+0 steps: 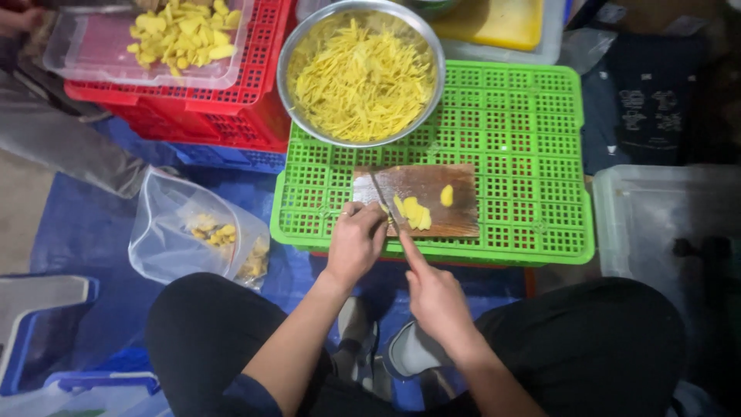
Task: Julienning potato slices into thin strips using a knife on a wooden cutting board.
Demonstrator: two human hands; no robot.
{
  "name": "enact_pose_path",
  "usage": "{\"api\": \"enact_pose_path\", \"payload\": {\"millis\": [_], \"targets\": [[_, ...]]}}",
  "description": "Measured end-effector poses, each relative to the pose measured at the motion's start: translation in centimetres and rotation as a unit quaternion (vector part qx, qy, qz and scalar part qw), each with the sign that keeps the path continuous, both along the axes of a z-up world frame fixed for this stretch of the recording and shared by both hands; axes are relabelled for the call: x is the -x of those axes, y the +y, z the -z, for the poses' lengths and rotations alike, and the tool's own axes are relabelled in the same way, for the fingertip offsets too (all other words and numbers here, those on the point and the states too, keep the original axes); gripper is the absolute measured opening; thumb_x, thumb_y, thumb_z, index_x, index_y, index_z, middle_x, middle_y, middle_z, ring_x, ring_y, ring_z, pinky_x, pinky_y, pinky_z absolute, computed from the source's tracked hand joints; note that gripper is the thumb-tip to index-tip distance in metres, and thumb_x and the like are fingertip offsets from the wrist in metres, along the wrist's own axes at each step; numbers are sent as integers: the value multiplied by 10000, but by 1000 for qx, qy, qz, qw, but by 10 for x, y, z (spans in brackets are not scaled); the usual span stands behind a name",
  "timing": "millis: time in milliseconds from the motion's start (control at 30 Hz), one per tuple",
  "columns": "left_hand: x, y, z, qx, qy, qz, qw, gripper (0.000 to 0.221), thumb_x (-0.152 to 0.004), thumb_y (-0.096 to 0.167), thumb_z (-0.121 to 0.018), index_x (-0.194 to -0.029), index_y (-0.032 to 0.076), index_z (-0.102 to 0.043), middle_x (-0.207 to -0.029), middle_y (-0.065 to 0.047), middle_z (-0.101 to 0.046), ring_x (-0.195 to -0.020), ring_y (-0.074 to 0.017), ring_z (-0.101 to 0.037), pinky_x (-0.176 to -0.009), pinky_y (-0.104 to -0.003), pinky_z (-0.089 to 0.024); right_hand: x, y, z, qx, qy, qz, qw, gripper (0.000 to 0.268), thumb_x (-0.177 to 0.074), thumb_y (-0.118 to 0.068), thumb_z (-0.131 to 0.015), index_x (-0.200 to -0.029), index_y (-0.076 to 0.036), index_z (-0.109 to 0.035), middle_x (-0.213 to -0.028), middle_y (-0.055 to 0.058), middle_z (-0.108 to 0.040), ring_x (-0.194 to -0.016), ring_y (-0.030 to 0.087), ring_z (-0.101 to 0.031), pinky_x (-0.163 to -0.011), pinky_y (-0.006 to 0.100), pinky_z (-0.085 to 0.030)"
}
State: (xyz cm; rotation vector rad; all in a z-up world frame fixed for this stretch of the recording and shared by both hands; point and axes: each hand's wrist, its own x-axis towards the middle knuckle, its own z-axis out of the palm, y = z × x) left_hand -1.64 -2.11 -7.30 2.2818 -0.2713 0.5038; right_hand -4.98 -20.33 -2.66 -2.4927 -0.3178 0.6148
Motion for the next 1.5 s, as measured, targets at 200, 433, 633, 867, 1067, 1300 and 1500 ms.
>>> {"api": "enact_pose_path", "payload": {"millis": [200,433,633,867,1067,1300,1500], "targets": [[3,-4,5,26,11,-18,999,112,-964,52,-613,-856,39,-636,-820,-24,-640,-798,-296,-471,-751,-428,-439,8,-14,7,3,-10,17,1000,756,-992,-178,-517,-1638,-420,-208,-706,159,-681,-634,411,-632,-616,501,-424],[3,-2,6,23,-2,-14,1000,60,-936,41,-661,-879,36,-676,-882,-35,-704,-811,-289,-492,-799,-408,-444,16,-16,3,-6,-9,10,1000,724,-999,-191,-515,-1637,-392,-236,-664,140,-641,-597,379,-607,-590,487,-423],[2,-3,7,19,-7,-14,1000,66,-923,41,-660,-858,54,-659,-863,-26,-699,-804,-285,-519,-814,-400,-438,17,-16,-8,-11,-6,6,1000,726,-1006,-172,-520,-1643,-376,-237,-611,92,-594,-507,303,-551,-538,436,-404],[0,-2,17,4,-10,-17,1000,54,-909,63,-631,-872,75,-669,-833,-45,-674,-779,-322,-519,-790,-430,-442,19,-16,15,5,-44,-3,999,746,-963,-172,-536,-1626,-389,-270,-743,158,-699,-679,421,-665,-631,530,-454],[0,1,15,11,-2,6,1000,69,-885,72,-620,-823,99,-613,-758,-89,-602,-757,-347,-523,-747,-467,-425,5,1,23,31,-18,25,999,768,-961,-223,-513,-1622,-471,-211,-802,243,-710,-769,493,-664,-700,585,-470],[3,-3,3,7,0,-25,1000,64,-909,51,-653,-859,90,-648,-777,-45,-646,-786,-296,-514,-722,-420,-428,8,-20,6,-4,16,25,1000,752,-991,-203,-514,-1630,-456,-211,-805,204,-722,-720,441,-666,-657,502,-460],[1,-2,13,10,-10,-16,1000,78,-905,16,-657,-837,51,-666,-808,-22,-678,-761,-277,-512,-749,-403,-440,12,-17,-1,-3,20,-1,1000,746,-1007,-194,-509,-1645,-417,-194,-747,159,-708,-657,394,-656,-616,465,-457]]}}
